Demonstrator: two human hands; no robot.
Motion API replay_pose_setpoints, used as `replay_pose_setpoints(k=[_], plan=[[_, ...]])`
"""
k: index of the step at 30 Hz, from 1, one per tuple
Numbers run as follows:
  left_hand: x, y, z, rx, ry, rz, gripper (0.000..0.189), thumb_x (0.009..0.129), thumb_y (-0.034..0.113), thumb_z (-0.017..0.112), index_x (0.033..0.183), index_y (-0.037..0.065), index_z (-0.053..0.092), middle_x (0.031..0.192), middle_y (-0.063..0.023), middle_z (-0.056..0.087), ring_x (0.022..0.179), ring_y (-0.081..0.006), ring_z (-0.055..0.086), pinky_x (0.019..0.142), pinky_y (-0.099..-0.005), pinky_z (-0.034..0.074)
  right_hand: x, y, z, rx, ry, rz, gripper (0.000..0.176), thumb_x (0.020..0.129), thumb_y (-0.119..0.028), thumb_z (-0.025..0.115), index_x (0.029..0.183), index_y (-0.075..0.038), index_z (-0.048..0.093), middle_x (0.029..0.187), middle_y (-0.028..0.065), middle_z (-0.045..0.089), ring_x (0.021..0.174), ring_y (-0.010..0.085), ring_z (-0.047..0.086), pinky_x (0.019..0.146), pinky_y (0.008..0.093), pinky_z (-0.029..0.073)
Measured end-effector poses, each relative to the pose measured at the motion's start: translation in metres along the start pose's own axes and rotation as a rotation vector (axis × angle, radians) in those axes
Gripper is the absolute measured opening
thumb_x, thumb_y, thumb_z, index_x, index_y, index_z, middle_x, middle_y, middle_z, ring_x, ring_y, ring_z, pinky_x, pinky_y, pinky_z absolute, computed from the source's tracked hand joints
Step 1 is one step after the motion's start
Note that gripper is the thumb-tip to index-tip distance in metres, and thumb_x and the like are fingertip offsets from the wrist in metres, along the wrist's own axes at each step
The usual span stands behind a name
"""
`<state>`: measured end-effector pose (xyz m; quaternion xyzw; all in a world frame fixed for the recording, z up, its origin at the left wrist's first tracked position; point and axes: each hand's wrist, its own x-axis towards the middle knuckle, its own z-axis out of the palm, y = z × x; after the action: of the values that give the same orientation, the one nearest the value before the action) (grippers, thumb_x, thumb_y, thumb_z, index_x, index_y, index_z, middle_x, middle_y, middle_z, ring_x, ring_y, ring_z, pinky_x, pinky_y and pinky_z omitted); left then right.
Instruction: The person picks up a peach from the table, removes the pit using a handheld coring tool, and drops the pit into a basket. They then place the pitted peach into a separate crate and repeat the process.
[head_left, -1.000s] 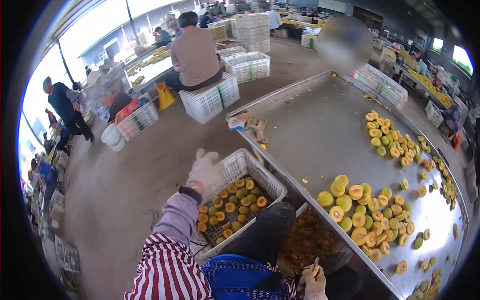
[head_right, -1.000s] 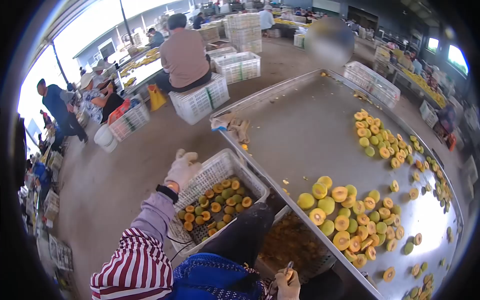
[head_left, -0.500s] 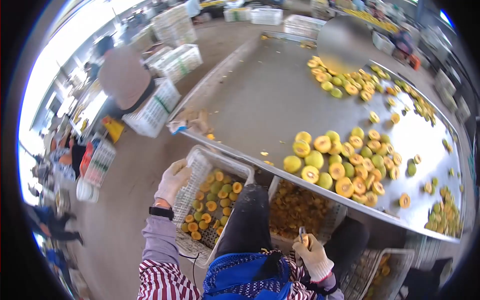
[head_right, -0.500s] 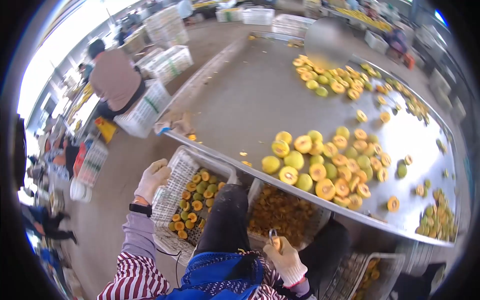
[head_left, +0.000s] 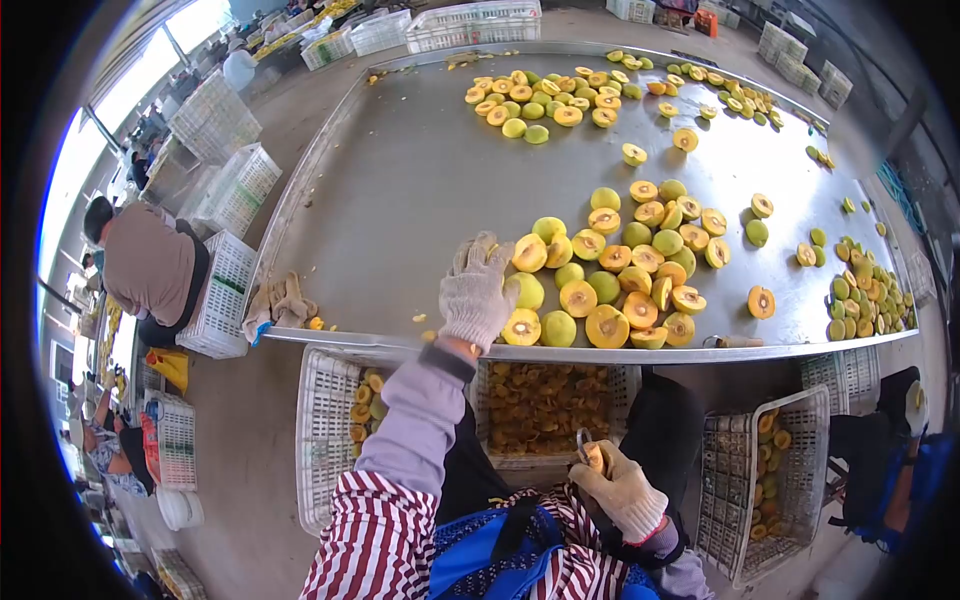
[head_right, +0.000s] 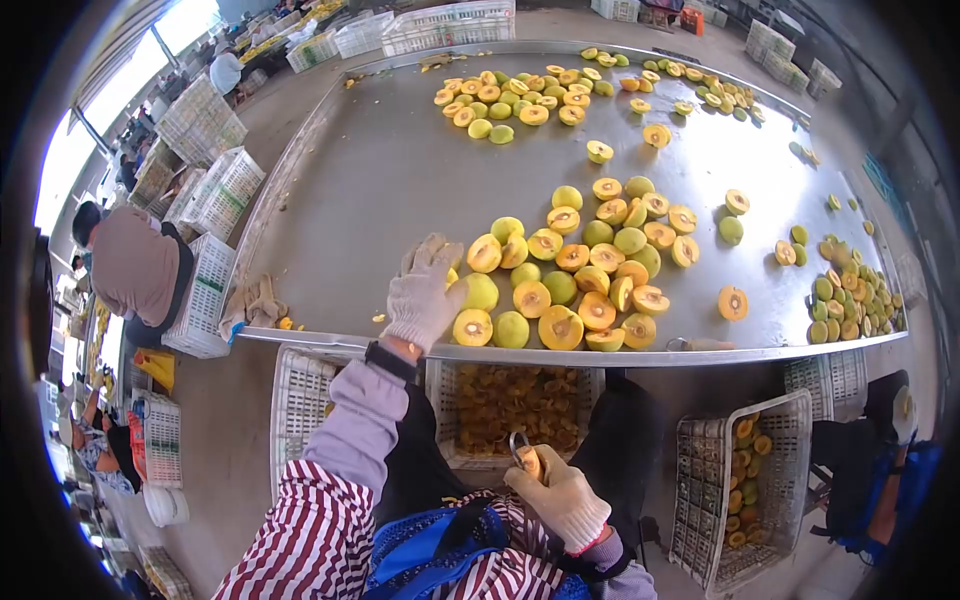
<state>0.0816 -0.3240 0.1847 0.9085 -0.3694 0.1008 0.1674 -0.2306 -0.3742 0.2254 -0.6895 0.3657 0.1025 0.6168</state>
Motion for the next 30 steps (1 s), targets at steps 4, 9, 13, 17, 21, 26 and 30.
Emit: replay_pose_setpoints(k=[4,9,13,17,21,26,30], plan=[[0.001,0.029,-0.003,-0.285,-0.154,0.081,0.038,0.086,0.027,0.068,0.123,0.016,0.067,0.131,-0.0071,0.064,0.120,-0.0332,0.060,0.100,-0.0459,0.050,0.016,0.009,-0.001,0.033,0.019,-0.065,0.036,0.092,-0.035,0.069,0.113,-0.007,0.063,0.077,0.0112,0.064,0.069,0.0179,0.060,0.068,0.0321,0.049],[0.013,0.053,0.065,-0.038,-0.009,0.478,0.044,0.089,0.027,0.065,0.131,0.016,0.060,0.136,-0.0089,0.061,0.118,-0.0340,0.061,0.098,-0.0433,0.051,0.019,-0.014,-0.003,0.016,-0.045,-0.156,0.040,0.091,-0.036,0.072,0.118,-0.008,0.062,0.081,0.0111,0.068,0.072,0.0173,0.066,0.068,0.0345,0.052],[0.022,0.068,0.071,0.102,-0.317,0.336,0.038,0.090,0.029,0.065,0.126,0.018,0.060,0.109,-0.0100,0.064,0.099,-0.0313,0.067,0.083,-0.0467,0.055,0.019,0.001,-0.016,0.057,-0.062,-0.237,0.036,0.096,-0.041,0.059,0.119,-0.014,0.057,0.083,0.0222,0.068,0.078,0.0372,0.070,0.067,0.0465,0.053],[0.012,0.052,0.082,-0.214,-0.255,0.275,0.044,0.080,0.016,0.076,0.120,0.008,0.058,0.116,-0.0149,0.062,0.109,-0.0356,0.062,0.095,-0.0443,0.050,0.027,0.021,-0.007,0.122,0.023,-0.306,0.038,0.094,-0.044,0.057,0.111,-0.010,0.057,0.084,0.0215,0.067,0.078,0.0412,0.067,0.070,0.0489,0.050],[0.009,0.030,0.103,-0.530,-0.206,0.189,0.043,0.082,0.011,0.074,0.121,0.003,0.057,0.104,-0.0113,0.065,0.099,-0.0314,0.065,0.091,-0.0414,0.051,0.020,0.012,-0.007,0.160,-0.051,-0.364,0.039,0.095,-0.046,0.056,0.115,-0.013,0.058,0.076,0.0153,0.066,0.072,0.0325,0.068,0.069,0.0441,0.051],[-0.014,0.075,-0.006,-1.573,-0.300,-0.347,0.026,0.099,0.022,0.058,0.120,0.007,0.057,0.096,-0.0026,0.060,0.080,-0.0153,0.057,0.075,-0.0297,0.051,0.010,0.015,-0.011,0.296,-0.055,-0.393,0.037,0.098,-0.046,0.053,0.115,-0.014,0.058,0.069,0.0089,0.063,0.060,0.0218,0.064,0.058,0.0372,0.049],[-0.044,0.091,-0.042,-1.966,-0.341,-0.681,0.033,0.101,0.044,0.053,0.111,0.013,0.060,0.080,0.0061,0.045,0.053,-0.0051,0.036,0.041,-0.0204,0.029,-0.012,-0.008,-0.025,0.323,-0.008,-0.475,0.034,0.098,-0.041,0.055,0.115,-0.011,0.057,0.070,0.0130,0.062,0.064,0.0277,0.064,0.062,0.0387,0.050]])
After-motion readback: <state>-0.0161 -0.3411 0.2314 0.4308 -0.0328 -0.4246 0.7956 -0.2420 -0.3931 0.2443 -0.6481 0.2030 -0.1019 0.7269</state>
